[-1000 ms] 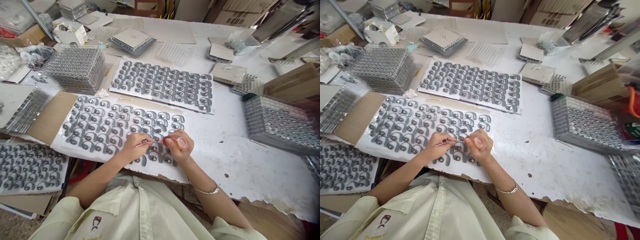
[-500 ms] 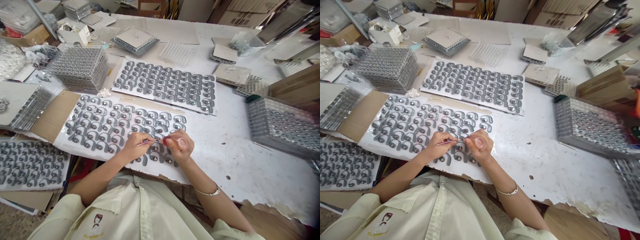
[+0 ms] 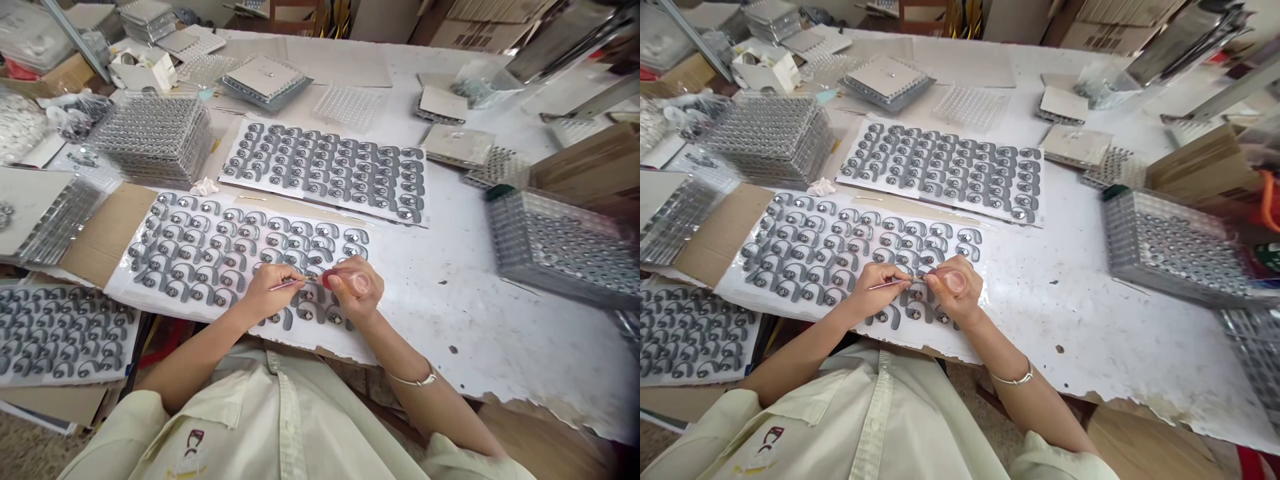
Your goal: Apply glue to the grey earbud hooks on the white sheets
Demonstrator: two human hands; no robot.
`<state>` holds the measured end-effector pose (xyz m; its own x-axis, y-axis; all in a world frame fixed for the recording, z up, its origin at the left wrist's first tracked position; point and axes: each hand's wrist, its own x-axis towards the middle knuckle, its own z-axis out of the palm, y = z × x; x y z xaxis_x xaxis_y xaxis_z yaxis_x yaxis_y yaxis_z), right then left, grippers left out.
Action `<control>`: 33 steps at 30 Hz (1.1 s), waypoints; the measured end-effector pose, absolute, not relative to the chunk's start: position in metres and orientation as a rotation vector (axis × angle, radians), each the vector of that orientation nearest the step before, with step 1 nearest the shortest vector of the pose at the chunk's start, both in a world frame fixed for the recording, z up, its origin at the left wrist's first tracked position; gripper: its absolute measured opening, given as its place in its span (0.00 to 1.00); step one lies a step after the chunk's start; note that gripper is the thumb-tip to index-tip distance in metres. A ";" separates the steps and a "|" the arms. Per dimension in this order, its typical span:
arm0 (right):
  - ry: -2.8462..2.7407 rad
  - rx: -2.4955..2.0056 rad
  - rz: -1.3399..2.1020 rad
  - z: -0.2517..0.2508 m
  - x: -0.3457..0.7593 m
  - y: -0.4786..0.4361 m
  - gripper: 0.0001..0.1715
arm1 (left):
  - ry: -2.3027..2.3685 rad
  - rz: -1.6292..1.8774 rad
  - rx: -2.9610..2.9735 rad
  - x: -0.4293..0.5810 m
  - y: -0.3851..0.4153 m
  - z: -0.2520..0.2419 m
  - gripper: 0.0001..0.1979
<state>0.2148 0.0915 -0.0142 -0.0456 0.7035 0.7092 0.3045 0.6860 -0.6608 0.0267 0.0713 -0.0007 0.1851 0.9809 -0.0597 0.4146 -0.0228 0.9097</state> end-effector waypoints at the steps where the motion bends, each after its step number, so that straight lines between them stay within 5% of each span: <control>1: -1.577 -0.849 0.426 -0.014 0.216 0.093 0.05 | 1.363 0.821 1.582 0.027 0.071 0.000 0.05; 9: -0.937 -1.035 0.802 0.024 0.240 0.127 0.21 | 1.315 0.902 1.775 0.027 0.070 0.014 0.06; 17: -0.948 -1.086 0.969 0.006 0.227 0.129 0.24 | 1.244 0.913 2.271 0.035 0.082 0.001 0.11; 26: -0.863 -1.028 0.744 0.015 0.249 0.135 0.20 | 1.334 1.141 2.003 0.034 0.091 0.013 0.09; 33: -0.763 -1.019 0.732 0.009 0.267 0.151 0.26 | 1.414 0.622 2.041 0.048 0.122 0.031 0.17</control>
